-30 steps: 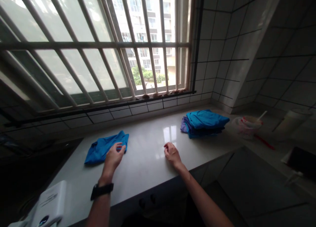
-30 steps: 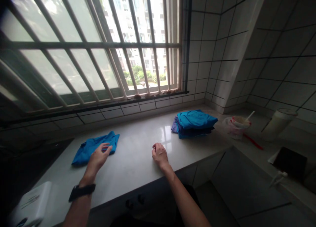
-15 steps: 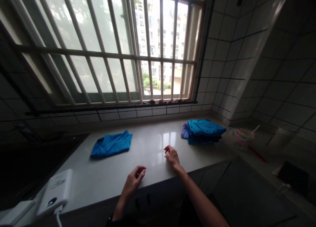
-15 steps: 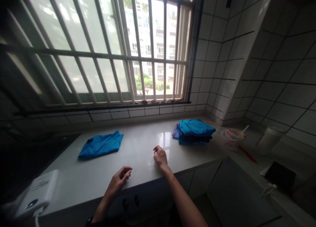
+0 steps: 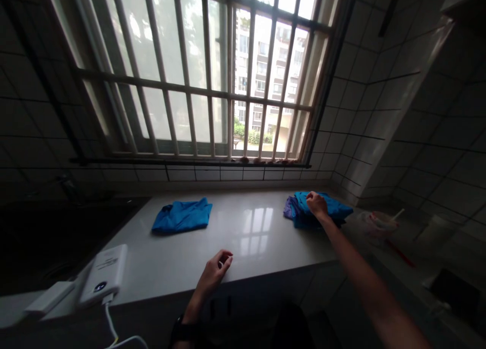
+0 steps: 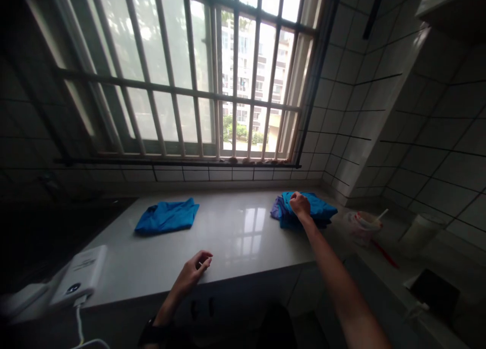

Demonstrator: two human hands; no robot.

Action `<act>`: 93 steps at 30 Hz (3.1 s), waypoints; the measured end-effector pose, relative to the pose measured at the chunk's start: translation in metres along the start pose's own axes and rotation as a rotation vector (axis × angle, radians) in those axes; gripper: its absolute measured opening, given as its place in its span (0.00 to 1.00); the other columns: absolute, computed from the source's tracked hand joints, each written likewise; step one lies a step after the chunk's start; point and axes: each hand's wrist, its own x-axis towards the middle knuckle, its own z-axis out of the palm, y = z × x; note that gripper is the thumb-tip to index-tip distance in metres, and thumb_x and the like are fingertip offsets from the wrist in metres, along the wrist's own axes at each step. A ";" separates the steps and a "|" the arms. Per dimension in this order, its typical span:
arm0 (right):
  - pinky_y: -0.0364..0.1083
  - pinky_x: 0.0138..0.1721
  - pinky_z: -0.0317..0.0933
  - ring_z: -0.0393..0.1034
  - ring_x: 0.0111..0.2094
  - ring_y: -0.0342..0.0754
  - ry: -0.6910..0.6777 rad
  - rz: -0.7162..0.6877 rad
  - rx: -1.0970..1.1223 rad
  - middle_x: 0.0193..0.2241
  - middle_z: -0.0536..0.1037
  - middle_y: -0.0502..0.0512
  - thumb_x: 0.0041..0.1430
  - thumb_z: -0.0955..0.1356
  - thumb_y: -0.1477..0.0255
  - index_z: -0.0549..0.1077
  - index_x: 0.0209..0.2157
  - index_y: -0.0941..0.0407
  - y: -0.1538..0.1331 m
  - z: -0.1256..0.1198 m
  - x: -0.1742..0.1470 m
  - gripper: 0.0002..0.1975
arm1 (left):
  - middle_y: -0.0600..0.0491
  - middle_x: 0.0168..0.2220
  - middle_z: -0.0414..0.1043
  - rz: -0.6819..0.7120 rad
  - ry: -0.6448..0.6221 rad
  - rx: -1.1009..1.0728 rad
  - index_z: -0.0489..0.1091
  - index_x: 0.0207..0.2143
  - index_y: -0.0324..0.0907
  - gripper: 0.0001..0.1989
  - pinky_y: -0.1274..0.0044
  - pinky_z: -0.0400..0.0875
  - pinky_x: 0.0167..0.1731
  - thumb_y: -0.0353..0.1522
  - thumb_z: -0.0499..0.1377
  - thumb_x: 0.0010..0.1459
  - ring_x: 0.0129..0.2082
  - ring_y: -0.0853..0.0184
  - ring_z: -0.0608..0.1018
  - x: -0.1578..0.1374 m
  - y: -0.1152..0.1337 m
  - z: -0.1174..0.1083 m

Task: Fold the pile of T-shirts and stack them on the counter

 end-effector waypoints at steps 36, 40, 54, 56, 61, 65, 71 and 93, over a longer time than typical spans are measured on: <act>0.45 0.42 0.66 0.78 0.46 0.57 -0.139 0.092 -0.132 0.45 0.83 0.64 0.56 0.64 0.76 0.83 0.44 0.56 0.025 -0.009 0.043 0.18 | 0.51 0.31 0.75 0.014 -0.024 0.010 0.73 0.37 0.43 0.21 0.73 0.70 0.33 0.51 0.56 0.56 0.29 0.64 0.74 -0.001 -0.002 0.001; 0.46 0.43 0.66 0.78 0.49 0.59 -0.146 0.098 -0.133 0.45 0.83 0.66 0.57 0.64 0.76 0.83 0.45 0.57 0.025 -0.008 0.042 0.19 | 0.51 0.32 0.75 0.009 -0.021 0.018 0.73 0.37 0.43 0.21 0.73 0.69 0.33 0.51 0.56 0.56 0.29 0.64 0.74 -0.002 0.000 0.000; 0.46 0.44 0.68 0.78 0.49 0.60 -0.151 0.085 -0.145 0.45 0.83 0.65 0.56 0.65 0.75 0.83 0.43 0.56 0.032 0.001 0.045 0.17 | 0.51 0.32 0.75 0.032 -0.028 0.012 0.73 0.37 0.42 0.21 0.73 0.69 0.34 0.50 0.55 0.58 0.30 0.64 0.74 -0.001 -0.006 0.001; 0.46 0.44 0.68 0.78 0.49 0.59 -0.149 0.080 -0.147 0.45 0.83 0.65 0.56 0.65 0.75 0.83 0.43 0.56 0.033 0.002 0.045 0.17 | 0.51 0.32 0.75 0.032 -0.030 0.010 0.73 0.37 0.42 0.21 0.73 0.69 0.34 0.50 0.55 0.58 0.30 0.64 0.74 -0.001 -0.006 0.001; 0.46 0.43 0.68 0.78 0.48 0.60 -0.131 0.071 -0.144 0.45 0.83 0.66 0.56 0.65 0.75 0.83 0.43 0.57 0.035 0.003 0.044 0.18 | 0.51 0.32 0.75 0.026 -0.032 0.015 0.73 0.38 0.42 0.20 0.73 0.69 0.34 0.49 0.55 0.58 0.30 0.64 0.74 -0.002 -0.006 0.001; 0.46 0.43 0.68 0.79 0.47 0.59 -0.115 0.067 -0.141 0.45 0.83 0.66 0.56 0.64 0.75 0.83 0.44 0.57 0.036 0.003 0.044 0.18 | 0.51 0.33 0.75 0.026 -0.042 0.019 0.73 0.39 0.41 0.21 0.73 0.69 0.35 0.49 0.55 0.59 0.31 0.64 0.74 -0.002 -0.006 0.000; 0.46 0.44 0.67 0.79 0.47 0.58 -0.115 0.068 -0.138 0.45 0.83 0.66 0.56 0.63 0.75 0.83 0.44 0.57 0.036 0.003 0.045 0.20 | 0.51 0.33 0.74 0.023 -0.049 0.024 0.72 0.39 0.42 0.21 0.73 0.69 0.34 0.50 0.54 0.59 0.30 0.64 0.74 -0.001 -0.008 0.001; 0.43 0.46 0.63 0.75 0.49 0.54 -0.155 -0.063 -0.110 0.48 0.81 0.64 0.58 0.65 0.78 0.81 0.45 0.59 0.042 0.013 0.049 0.17 | 0.52 0.32 0.75 0.007 -0.041 0.018 0.72 0.38 0.42 0.22 0.73 0.69 0.34 0.51 0.55 0.56 0.30 0.64 0.74 -0.002 -0.003 0.000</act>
